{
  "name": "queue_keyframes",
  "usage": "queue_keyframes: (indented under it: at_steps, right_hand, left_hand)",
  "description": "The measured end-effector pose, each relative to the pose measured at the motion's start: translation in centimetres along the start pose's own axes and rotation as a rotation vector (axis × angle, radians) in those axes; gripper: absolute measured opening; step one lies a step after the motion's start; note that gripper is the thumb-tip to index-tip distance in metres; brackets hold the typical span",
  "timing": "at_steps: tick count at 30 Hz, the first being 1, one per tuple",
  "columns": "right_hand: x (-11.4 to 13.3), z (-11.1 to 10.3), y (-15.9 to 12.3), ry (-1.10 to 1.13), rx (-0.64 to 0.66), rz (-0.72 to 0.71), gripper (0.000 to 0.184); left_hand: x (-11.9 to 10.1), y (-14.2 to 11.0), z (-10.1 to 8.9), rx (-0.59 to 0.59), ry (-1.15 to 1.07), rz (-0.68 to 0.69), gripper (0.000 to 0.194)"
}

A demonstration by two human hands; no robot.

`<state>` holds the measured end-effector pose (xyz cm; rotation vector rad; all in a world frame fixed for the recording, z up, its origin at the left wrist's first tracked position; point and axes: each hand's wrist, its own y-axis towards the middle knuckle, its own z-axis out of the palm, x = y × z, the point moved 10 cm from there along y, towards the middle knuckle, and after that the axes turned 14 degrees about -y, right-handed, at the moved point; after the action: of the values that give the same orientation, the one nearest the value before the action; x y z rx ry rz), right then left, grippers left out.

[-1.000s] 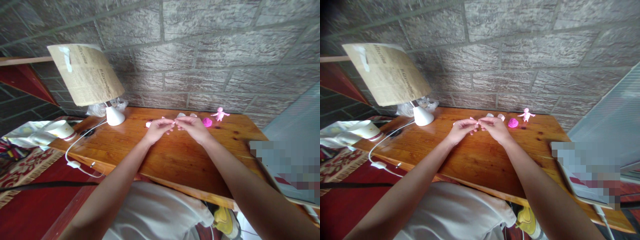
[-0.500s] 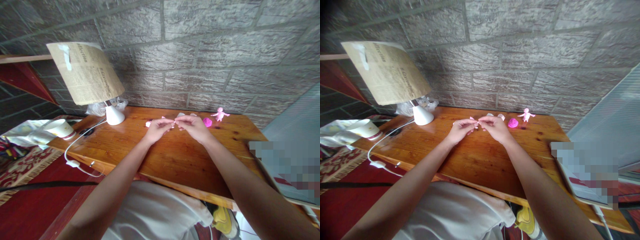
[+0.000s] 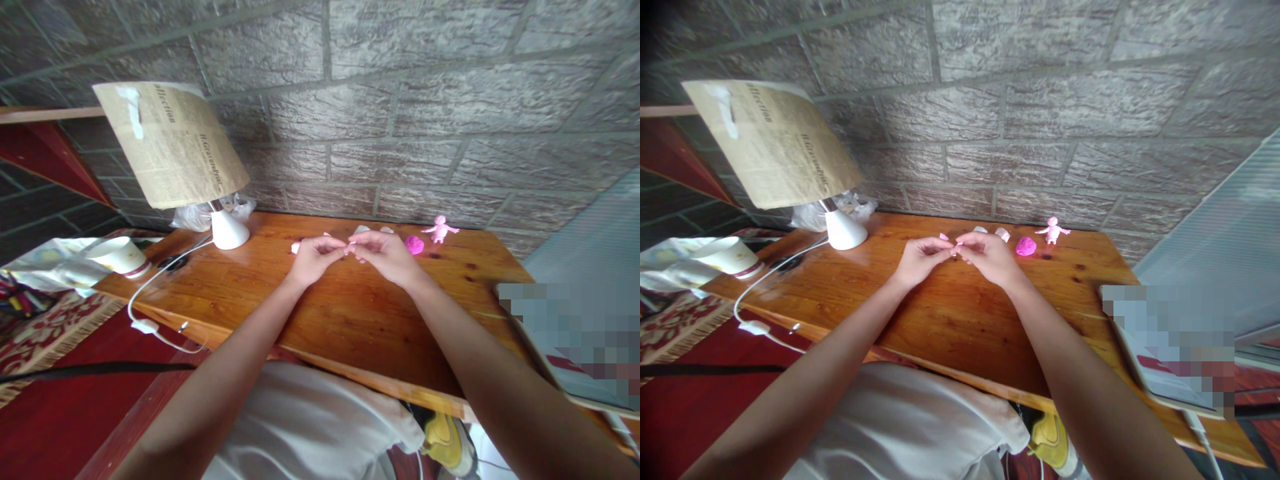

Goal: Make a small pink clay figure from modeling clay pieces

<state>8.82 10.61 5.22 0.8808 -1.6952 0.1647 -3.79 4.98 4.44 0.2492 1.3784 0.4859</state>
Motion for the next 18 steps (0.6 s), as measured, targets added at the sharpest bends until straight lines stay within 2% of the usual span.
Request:
queue_keyframes:
  at_steps: [4, 11, 18]
  right_hand:
    - [-0.27, -0.49, -0.07, -0.01, -0.03, 0.041, 0.047]
    - [0.13, -0.09, -0.07, -0.121, 0.035, 0.0, 0.039]
    - [0.0, 0.06, -0.16, -0.183, 0.034, -0.017, 0.039]
  left_hand:
    - [-0.18, -0.15, 0.66, 0.055, 0.029, 0.026, 0.03]
    - [-0.24, -0.05, -0.07, 0.015, 0.105, 0.052, 0.03]
    - [-0.68, -0.05, 0.21, 0.037, 0.157, 0.08, 0.025]
